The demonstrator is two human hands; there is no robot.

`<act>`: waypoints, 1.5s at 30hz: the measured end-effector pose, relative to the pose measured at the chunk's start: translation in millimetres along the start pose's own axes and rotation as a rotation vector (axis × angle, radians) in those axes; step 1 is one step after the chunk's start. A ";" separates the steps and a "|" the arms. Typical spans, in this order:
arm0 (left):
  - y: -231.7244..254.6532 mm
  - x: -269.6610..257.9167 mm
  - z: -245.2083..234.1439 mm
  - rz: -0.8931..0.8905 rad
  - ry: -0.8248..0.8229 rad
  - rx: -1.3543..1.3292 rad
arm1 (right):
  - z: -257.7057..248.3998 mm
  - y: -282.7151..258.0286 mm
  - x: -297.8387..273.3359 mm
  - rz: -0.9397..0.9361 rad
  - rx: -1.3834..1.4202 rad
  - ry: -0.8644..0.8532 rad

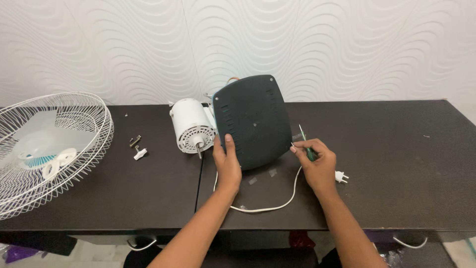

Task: The person uses a screwdriver to tighten screws on the back of a fan base, then connects the motor housing to the base and secures it with screws. The fan cage and blades remain disassembled on the table.

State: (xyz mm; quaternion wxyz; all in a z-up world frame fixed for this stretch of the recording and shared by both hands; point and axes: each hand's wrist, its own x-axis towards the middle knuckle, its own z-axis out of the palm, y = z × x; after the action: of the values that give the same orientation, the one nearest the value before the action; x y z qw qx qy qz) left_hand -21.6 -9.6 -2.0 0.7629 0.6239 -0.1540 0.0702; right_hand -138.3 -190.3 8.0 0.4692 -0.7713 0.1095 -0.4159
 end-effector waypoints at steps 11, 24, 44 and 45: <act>-11.3 6.0 -2.5 -0.156 0.130 -0.176 | 0.7 -7.0 -1.1 -0.006 -0.025 -0.055; -12.0 4.8 -1.7 -0.124 0.044 0.002 | 1.4 -4.4 -1.8 -0.087 -0.108 -0.063; -20.4 4.7 -1.1 -0.140 0.024 0.002 | 4.9 -5.6 -5.4 -0.126 -0.220 -0.049; -21.1 4.7 -0.7 -0.122 0.022 0.007 | 5.1 -5.7 -5.4 -0.120 -0.240 -0.050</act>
State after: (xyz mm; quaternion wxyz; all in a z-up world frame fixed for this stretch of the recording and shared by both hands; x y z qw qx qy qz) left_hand -10.8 -13.7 -20.2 0.7651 0.6342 -0.1069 0.0309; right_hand -139.2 -181.0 8.7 0.3502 -0.8373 0.1002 -0.4078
